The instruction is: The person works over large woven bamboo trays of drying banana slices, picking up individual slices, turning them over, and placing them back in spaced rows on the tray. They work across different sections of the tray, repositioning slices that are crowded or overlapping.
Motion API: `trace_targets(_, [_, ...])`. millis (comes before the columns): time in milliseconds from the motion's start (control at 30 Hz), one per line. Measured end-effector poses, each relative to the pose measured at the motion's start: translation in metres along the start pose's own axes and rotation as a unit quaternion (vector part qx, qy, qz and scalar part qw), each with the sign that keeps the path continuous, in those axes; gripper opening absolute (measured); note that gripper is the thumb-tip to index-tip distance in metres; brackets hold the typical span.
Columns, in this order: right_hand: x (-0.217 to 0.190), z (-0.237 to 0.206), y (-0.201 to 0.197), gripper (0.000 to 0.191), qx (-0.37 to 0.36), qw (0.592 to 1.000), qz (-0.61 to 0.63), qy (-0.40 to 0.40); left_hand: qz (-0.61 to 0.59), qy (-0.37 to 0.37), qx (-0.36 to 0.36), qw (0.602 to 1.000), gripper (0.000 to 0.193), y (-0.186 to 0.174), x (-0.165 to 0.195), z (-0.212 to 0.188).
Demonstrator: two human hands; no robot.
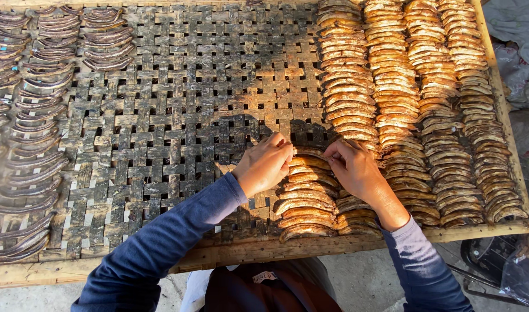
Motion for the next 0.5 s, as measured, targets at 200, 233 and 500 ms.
trace_targets(200, [-0.003,0.003,0.003,0.019,-0.001,1.000,-0.005,-0.005,-0.064,0.039,0.111,0.991,0.014,-0.005,-0.006,-0.005])
trace_targets(233, [-0.004,0.005,0.002,0.023,0.001,1.000,-0.005,-0.002,-0.071,0.030,0.093,0.993,0.014,-0.002,-0.008,-0.005])
trace_targets(500, [-0.008,0.009,0.011,0.021,0.016,0.993,-0.114,-0.036,-0.022,0.022,0.056,0.998,0.027,0.024,-0.016,0.005])
Point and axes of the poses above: each hand's wrist, its own z-axis towards the middle knuckle, its own y-axis out of the palm, x = y × z, the point moved 2 cm from there along z, towards the middle knuckle, and after that the axes turned 13 degrees about z, right-handed, at the moved point
